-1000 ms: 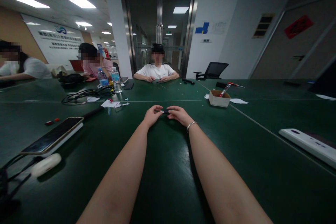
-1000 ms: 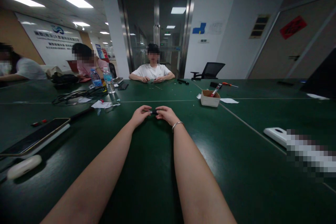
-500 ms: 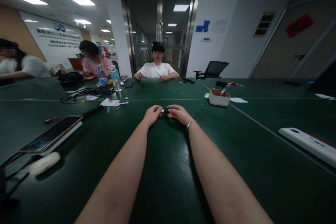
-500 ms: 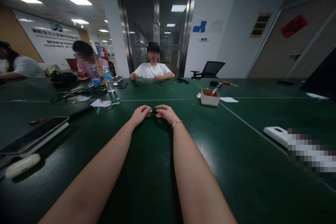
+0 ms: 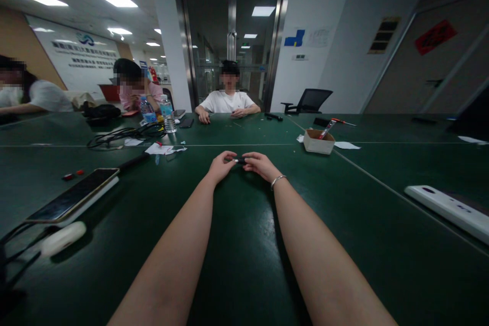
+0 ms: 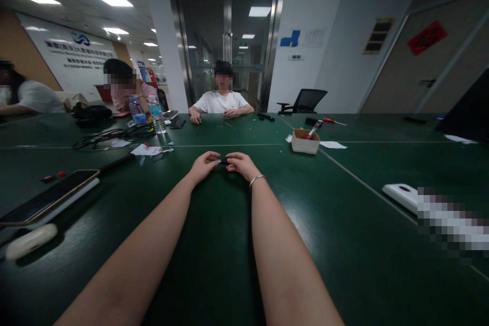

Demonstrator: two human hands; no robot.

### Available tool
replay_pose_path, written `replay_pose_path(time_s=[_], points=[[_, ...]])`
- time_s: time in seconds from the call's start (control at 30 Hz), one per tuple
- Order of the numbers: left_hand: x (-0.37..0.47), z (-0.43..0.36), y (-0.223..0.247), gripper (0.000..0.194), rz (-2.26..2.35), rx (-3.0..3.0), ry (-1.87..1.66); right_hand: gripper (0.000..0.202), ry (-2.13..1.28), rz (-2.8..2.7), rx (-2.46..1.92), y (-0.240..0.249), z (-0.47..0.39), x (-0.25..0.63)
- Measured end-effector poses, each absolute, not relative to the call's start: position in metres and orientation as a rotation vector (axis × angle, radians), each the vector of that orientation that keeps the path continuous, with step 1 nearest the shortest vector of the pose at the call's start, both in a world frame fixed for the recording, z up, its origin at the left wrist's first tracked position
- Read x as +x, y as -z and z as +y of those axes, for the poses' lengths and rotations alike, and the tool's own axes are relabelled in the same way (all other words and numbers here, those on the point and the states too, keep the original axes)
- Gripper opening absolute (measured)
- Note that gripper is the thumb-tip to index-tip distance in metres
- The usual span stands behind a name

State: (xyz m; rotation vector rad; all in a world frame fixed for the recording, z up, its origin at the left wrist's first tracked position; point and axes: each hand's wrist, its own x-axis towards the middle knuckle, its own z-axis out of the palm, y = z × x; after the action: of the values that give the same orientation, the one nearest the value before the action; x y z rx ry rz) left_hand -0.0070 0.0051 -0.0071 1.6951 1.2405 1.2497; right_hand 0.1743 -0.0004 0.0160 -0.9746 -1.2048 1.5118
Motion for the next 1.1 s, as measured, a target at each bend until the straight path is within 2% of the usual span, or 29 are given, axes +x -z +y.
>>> replay_pose_path(time_s=[0.53,1.1], points=[[-0.0083,0.0072,0.0093,0.027,1.233,1.653,-1.157,0.017,-1.516,-1.205,-0.963,-0.0145,0.0012,0.1755],[-0.0081,0.0079,0.0106,0.026,1.261,1.66,-1.261,0.018,-1.518,-1.194,-0.969,-0.0128,0.0034,0.1749]])
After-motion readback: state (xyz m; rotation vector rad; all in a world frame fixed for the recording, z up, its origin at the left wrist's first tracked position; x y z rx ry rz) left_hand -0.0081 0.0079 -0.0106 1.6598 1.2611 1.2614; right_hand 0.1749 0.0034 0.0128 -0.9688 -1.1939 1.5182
